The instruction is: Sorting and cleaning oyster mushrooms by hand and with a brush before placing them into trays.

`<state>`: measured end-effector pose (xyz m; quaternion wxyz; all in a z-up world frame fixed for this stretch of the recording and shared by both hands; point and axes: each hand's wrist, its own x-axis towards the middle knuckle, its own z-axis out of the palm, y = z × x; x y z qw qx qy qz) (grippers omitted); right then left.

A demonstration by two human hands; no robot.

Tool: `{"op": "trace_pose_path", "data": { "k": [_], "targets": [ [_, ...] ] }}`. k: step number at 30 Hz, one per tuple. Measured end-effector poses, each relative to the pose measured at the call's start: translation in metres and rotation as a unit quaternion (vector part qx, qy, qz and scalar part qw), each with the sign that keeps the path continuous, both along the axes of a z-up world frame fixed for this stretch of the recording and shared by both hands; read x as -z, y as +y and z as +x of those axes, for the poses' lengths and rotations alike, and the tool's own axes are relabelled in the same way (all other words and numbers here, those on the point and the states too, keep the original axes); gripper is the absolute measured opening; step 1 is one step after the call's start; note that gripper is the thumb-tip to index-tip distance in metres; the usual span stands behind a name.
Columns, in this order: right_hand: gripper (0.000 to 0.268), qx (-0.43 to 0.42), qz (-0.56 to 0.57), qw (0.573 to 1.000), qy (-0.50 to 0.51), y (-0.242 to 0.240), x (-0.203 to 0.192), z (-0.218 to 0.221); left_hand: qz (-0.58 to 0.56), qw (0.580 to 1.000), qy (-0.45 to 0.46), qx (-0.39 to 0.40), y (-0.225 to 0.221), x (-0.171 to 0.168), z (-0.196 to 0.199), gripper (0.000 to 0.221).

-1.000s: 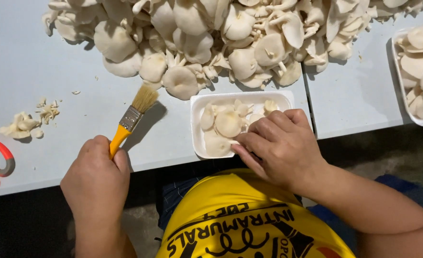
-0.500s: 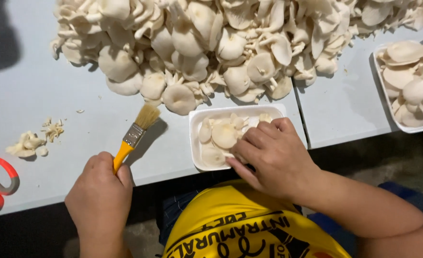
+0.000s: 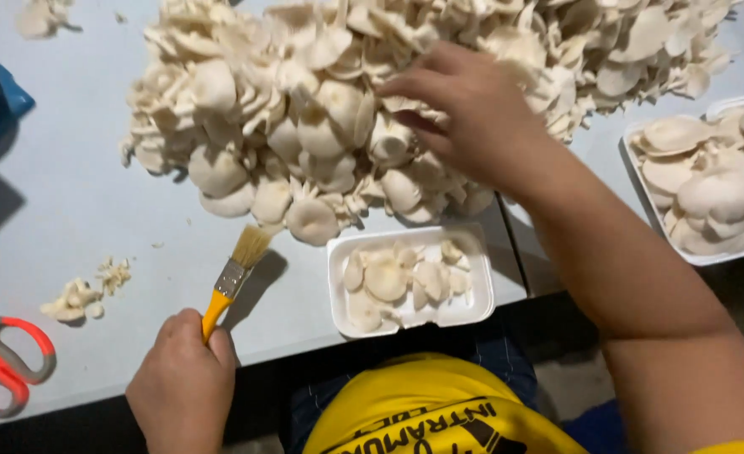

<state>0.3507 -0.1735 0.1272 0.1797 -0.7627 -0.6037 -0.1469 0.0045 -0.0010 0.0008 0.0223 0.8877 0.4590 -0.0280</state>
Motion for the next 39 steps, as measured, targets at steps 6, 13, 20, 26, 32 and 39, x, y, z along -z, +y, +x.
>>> {"op": "trace_pose_path", "data": {
  "k": [6, 13, 20, 26, 32, 39],
  "targets": [
    [0.037, 0.048, -0.107, 0.987, 0.109, 0.026, 0.025, 0.014, 0.001, 0.999, 0.042, -0.029, 0.001, 0.002, 0.004, 0.018],
    [0.010, 0.022, 0.020, 0.944, 0.330, 0.000, 0.013, 0.019, -0.048, 0.996, 0.053, -0.049, -0.002, -0.009, 0.011, 0.020],
    [0.018, -0.061, 0.133, 0.848, 0.509, -0.014, 0.011, 0.033, -0.014, 0.998, 0.054, -0.038, -0.001, 0.000, 0.008, 0.022],
    [0.015, -0.009, 0.179, 0.743, 0.645, -0.011, -0.001, 0.015, -0.021, 0.992, 0.094, -0.085, 0.004, 0.014, 0.011, 0.024],
    [0.022, -0.031, 0.045, 0.833, 0.551, -0.012, 0.004, 0.016, 0.039, 0.996, 0.065, -0.046, 0.003, 0.021, 0.005, 0.023],
    [0.034, 0.034, 0.023, 0.869, 0.493, -0.019, -0.008, 0.014, 0.012, 0.996, 0.064, -0.052, 0.003, 0.019, 0.004, 0.022]
  ]
}}
